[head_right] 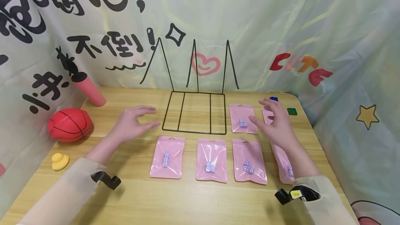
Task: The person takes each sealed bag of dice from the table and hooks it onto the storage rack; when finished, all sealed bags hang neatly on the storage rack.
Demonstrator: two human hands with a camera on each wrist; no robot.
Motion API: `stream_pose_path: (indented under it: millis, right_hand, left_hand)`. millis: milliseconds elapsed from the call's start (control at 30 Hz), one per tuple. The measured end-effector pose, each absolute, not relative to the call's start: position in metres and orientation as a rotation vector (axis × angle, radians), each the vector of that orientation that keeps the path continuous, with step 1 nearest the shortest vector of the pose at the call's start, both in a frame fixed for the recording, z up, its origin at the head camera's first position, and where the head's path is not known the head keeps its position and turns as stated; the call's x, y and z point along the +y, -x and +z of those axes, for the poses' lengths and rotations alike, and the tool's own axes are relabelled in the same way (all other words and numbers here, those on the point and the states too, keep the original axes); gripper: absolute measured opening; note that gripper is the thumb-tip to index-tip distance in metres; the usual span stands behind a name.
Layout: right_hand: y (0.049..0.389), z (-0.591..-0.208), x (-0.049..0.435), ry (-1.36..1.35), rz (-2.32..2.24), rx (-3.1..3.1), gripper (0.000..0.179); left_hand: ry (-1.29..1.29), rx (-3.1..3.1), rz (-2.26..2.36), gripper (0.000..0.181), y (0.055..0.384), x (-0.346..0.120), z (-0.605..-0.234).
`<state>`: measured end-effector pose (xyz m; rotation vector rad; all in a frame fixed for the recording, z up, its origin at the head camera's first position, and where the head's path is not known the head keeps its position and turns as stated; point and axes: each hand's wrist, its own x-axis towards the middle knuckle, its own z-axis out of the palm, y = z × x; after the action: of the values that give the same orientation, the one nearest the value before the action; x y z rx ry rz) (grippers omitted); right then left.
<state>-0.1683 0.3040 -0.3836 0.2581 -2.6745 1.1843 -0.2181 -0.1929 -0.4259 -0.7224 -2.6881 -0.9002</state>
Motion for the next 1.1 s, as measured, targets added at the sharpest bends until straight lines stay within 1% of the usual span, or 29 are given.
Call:
stream_pose_path:
  millis: [167,533,867,1100]
  right_hand:
    - [0.172,-0.386,0.307,-0.139,1.275,-2.721,0.070]
    - [0.181,-0.398,0.316,0.061,1.336,-2.824,0.077]
    - [0.192,-0.415,0.325,0.120,1.363,-2.851,0.079]
    - [0.199,-0.424,0.325,0.129,1.350,-2.868,0.077]
  left_hand:
    - [0.782,-2.718,-1.048,0.047,0.224,-0.192,-0.437]
    - [0.827,-2.810,-1.080,0.047,0.232,-0.192,-0.465]
    - [0.865,-2.871,-0.974,0.051,0.233,-0.187,-0.479]
    - [0.892,-2.890,-0.909,0.049,0.234,-0.182,-0.483]
